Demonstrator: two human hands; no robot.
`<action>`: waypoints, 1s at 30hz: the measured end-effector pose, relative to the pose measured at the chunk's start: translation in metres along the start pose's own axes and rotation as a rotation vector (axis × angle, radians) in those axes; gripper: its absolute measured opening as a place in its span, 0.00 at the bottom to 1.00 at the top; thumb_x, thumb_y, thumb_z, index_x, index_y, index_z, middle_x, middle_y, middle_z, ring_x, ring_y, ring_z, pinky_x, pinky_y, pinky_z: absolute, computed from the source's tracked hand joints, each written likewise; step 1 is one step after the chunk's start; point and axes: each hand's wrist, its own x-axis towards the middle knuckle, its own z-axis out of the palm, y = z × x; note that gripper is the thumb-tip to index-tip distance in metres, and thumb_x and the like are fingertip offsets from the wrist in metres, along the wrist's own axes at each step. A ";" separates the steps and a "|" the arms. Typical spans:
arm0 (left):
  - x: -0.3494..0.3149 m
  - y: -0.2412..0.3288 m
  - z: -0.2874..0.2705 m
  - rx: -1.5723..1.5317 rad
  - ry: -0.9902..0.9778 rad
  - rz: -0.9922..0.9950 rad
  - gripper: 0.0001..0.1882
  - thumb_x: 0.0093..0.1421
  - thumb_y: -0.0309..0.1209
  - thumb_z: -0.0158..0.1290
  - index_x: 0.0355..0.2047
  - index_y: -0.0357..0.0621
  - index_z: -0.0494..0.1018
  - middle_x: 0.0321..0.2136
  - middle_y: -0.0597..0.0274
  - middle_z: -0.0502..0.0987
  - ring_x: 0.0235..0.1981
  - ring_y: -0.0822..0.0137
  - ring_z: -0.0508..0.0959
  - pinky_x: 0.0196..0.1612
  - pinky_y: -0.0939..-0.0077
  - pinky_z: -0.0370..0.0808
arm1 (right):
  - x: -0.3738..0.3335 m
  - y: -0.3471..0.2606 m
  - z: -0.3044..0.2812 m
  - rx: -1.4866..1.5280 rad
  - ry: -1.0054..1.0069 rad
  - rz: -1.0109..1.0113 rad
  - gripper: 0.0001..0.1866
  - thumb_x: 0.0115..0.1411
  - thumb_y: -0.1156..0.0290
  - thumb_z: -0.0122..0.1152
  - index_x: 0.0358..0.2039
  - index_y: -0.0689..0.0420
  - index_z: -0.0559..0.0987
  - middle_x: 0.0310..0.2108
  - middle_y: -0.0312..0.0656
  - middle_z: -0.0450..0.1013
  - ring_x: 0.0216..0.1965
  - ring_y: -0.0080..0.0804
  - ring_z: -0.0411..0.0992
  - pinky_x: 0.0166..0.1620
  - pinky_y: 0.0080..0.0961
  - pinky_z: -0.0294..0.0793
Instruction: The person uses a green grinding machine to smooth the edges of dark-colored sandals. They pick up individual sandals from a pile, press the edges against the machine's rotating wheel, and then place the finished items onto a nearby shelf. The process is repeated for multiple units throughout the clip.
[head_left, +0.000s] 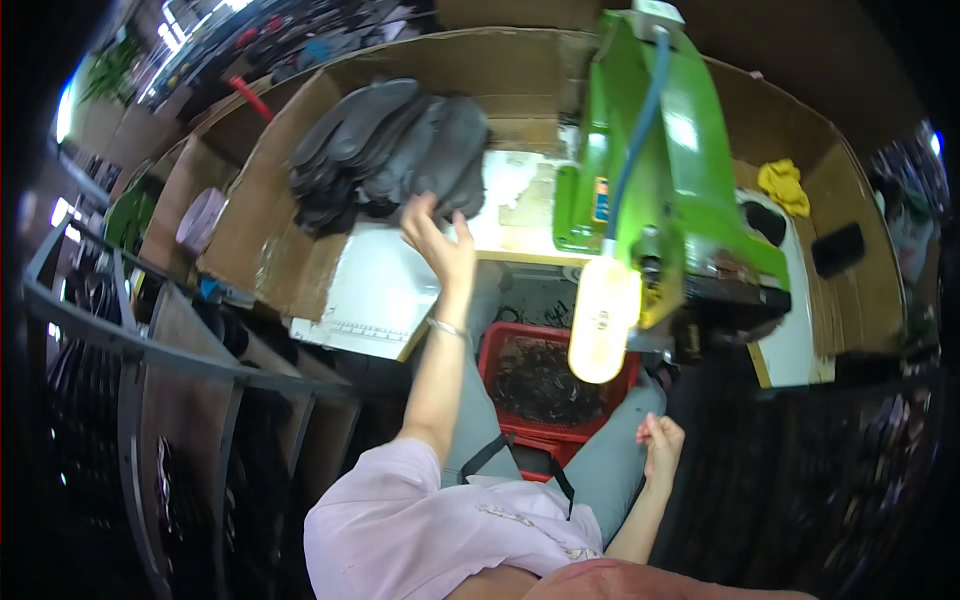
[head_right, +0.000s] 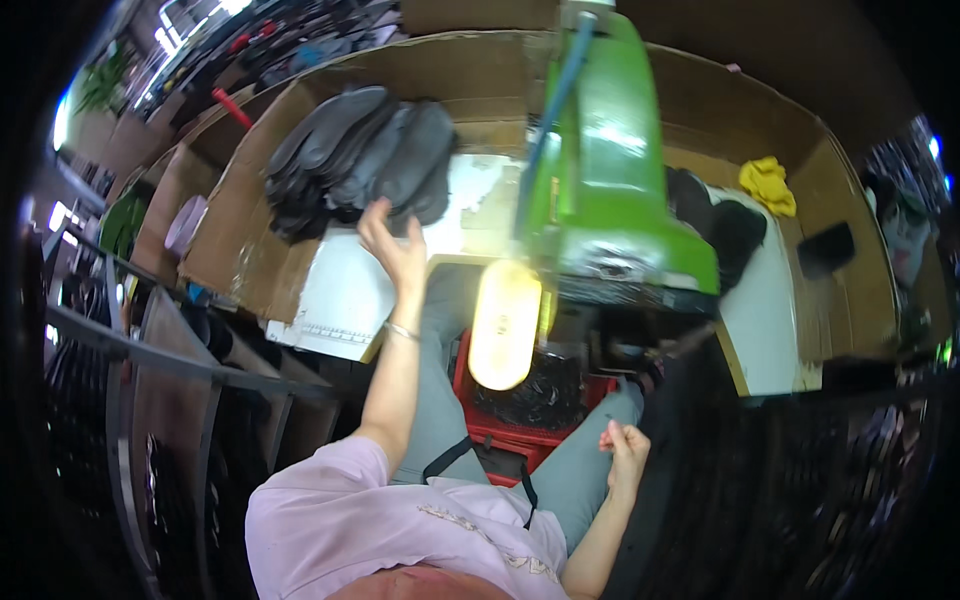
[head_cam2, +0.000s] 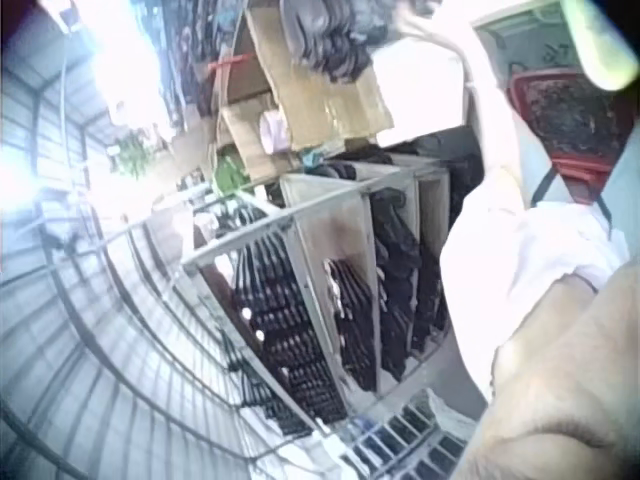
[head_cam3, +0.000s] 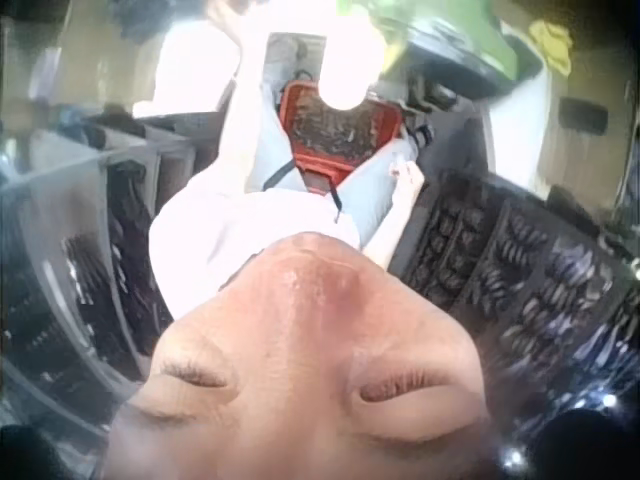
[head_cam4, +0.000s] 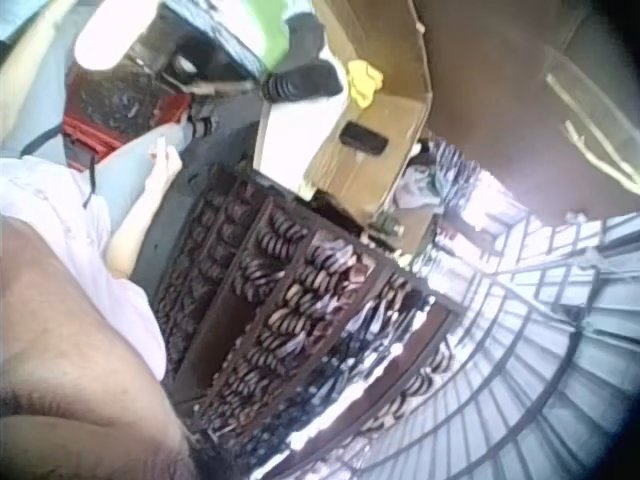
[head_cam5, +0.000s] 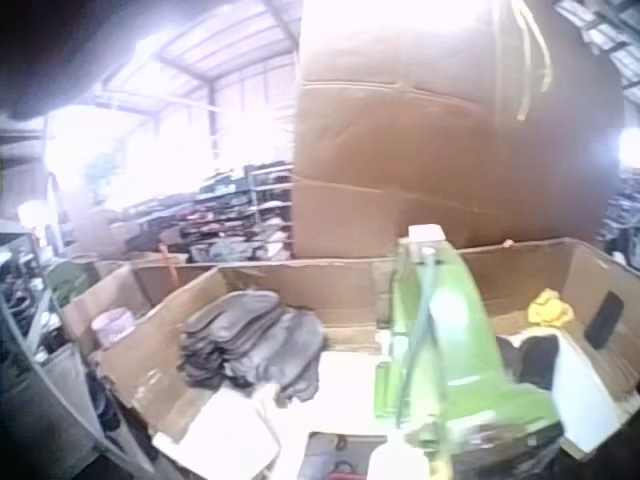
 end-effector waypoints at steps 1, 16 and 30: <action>0.027 -0.012 -0.005 0.085 0.054 -0.083 0.28 0.46 0.22 0.59 0.49 0.38 0.65 0.51 0.45 0.63 0.52 0.45 0.63 0.58 0.56 0.54 | 0.000 0.008 0.003 -0.060 -0.060 0.027 0.08 0.58 0.73 0.61 0.23 0.61 0.75 0.20 0.38 0.72 0.20 0.20 0.69 0.25 0.15 0.68; -0.011 0.064 -0.162 -0.423 0.039 -0.125 0.40 0.43 0.10 0.52 0.59 0.31 0.53 0.46 0.46 0.71 0.41 0.61 0.75 0.49 0.70 0.72 | -0.013 0.017 0.108 -0.037 -0.514 0.126 0.11 0.58 0.71 0.62 0.39 0.61 0.75 0.28 0.40 0.76 0.28 0.23 0.73 0.30 0.18 0.73; -0.163 0.157 -0.128 -1.083 -1.140 -0.988 0.24 0.51 0.25 0.61 0.48 0.31 0.69 0.43 0.56 0.76 0.45 0.67 0.74 0.51 0.73 0.69 | -0.101 0.017 0.027 0.003 -0.222 0.120 0.23 0.44 0.77 0.70 0.43 0.67 0.76 0.39 0.41 0.76 0.40 0.25 0.73 0.47 0.23 0.72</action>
